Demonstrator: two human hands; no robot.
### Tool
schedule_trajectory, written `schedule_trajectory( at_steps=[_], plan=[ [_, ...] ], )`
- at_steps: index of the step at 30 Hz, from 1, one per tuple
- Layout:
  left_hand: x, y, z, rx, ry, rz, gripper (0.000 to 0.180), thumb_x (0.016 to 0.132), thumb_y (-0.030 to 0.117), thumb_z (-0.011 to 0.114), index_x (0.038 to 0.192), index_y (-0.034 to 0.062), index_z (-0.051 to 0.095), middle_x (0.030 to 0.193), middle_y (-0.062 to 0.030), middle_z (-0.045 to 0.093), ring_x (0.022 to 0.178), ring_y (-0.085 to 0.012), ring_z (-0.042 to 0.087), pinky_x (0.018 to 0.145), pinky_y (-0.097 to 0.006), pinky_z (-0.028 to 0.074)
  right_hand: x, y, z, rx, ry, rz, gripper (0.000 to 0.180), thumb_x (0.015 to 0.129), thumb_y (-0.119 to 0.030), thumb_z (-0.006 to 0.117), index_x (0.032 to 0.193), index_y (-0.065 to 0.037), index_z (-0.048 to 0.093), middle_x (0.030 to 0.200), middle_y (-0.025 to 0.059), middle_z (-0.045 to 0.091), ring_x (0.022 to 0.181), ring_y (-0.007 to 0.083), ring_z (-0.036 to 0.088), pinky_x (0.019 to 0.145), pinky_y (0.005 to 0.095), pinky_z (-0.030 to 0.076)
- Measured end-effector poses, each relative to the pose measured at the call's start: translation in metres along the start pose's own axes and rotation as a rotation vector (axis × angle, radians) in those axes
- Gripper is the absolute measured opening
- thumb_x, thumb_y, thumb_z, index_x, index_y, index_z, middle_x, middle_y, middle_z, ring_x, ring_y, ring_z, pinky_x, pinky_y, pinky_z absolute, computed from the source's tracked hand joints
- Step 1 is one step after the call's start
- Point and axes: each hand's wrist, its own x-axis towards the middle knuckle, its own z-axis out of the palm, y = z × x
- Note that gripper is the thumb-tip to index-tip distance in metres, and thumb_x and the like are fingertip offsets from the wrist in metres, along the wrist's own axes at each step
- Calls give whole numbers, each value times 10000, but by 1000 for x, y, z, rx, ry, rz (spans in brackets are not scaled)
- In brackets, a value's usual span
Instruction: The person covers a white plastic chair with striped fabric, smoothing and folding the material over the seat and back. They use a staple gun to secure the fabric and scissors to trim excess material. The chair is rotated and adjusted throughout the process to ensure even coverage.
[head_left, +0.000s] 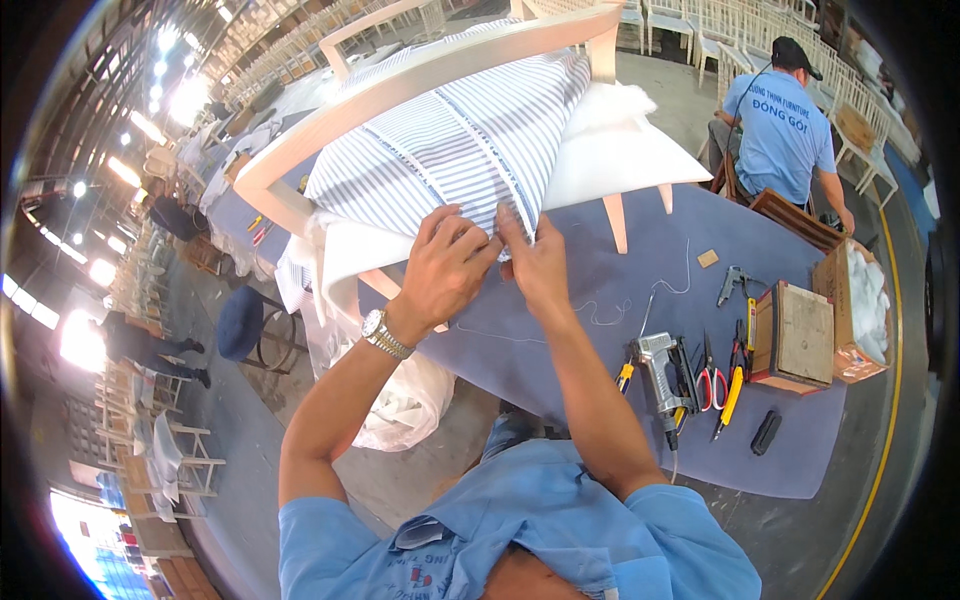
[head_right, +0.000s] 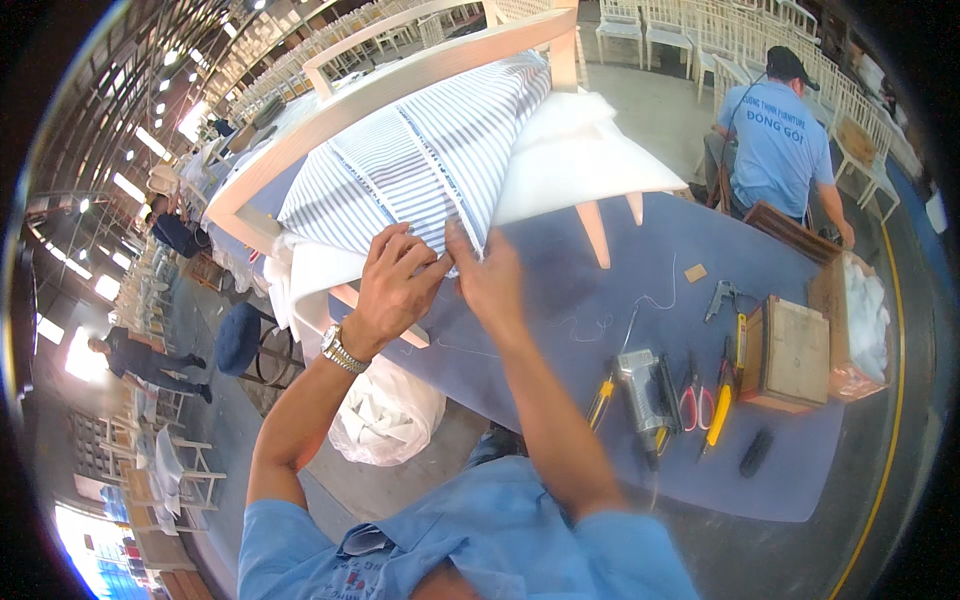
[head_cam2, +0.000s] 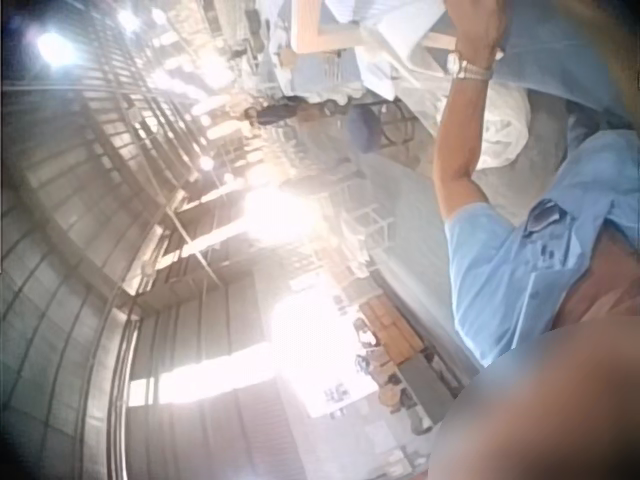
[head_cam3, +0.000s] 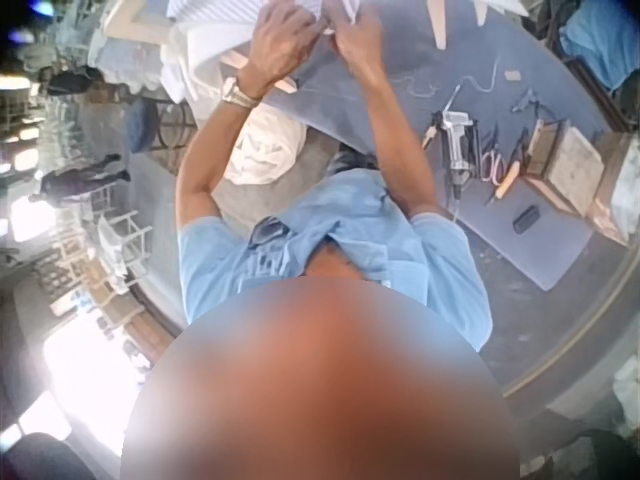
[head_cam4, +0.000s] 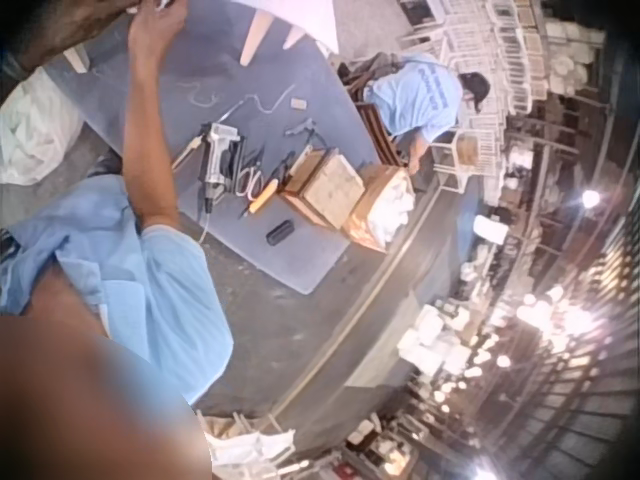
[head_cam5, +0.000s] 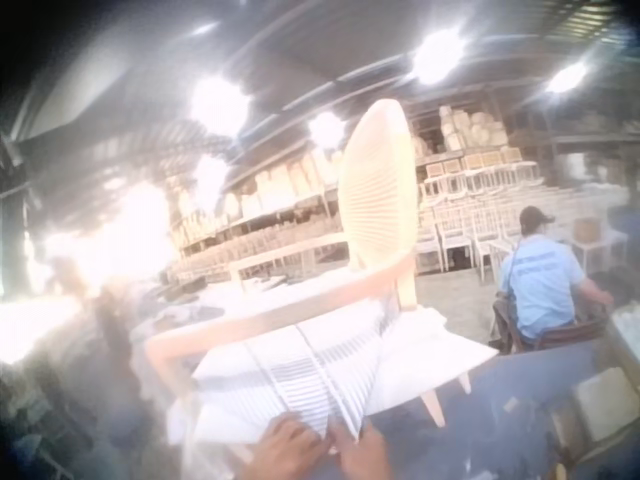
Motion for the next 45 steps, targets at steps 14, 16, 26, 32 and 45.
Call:
schedule_trajectory(
  at_steps=[14, 16, 26, 32, 45],
  plan=[
    [3, -8, 13, -68, -70, 42, 298, 706, 64, 719, 1003, 62, 747, 911, -18, 597, 977, -232, 593, 987, -422, 478, 20, 49, 11, 401, -111, -9, 338, 1039, -327, 654, 852, -46, 680, 704, -29, 587, 618, 50, 530, 495, 250, 427],
    [4, -8, 11, -63, -100, 44, 273, 719, 73, 730, 991, 61, 742, 912, -20, 599, 967, -233, 592, 959, -414, 483, 26, 57, 11, 274, -96, -100, 324, 1043, -310, 646, 886, -29, 688, 710, -12, 602, 623, 64, 550, 511, 262, 436],
    [43, -9, -33, -10, -285, -401, 399, 827, 245, 806, 1169, 65, 709, 1183, -58, 668, 1055, -240, 631, 956, -422, 486, 54, 90, 13, 243, -122, -163, 223, 1027, -171, 648, 985, 40, 708, 749, 68, 690, 601, 118, 618, 519, 295, 477],
    [70, -46, -16, 335, -335, -334, 961, 711, 471, 835, 1477, 20, 469, 1533, -161, 469, 1396, -340, 450, 1166, -493, 338, 69, 110, 15, 275, -132, -137, 207, 1018, -152, 647, 1021, 45, 711, 781, 68, 702, 645, 135, 652, 547, 288, 510],
    [48, -47, 38, 400, -197, -385, 1159, 609, 499, 870, 1563, 74, 367, 1600, -159, 396, 1471, -386, 346, 1176, -571, 290, 96, 142, 9, 167, -210, -217, 206, 908, -49, 720, 1082, 61, 717, 1041, 181, 760, 916, 227, 731, 809, 355, 539]
  ],
)
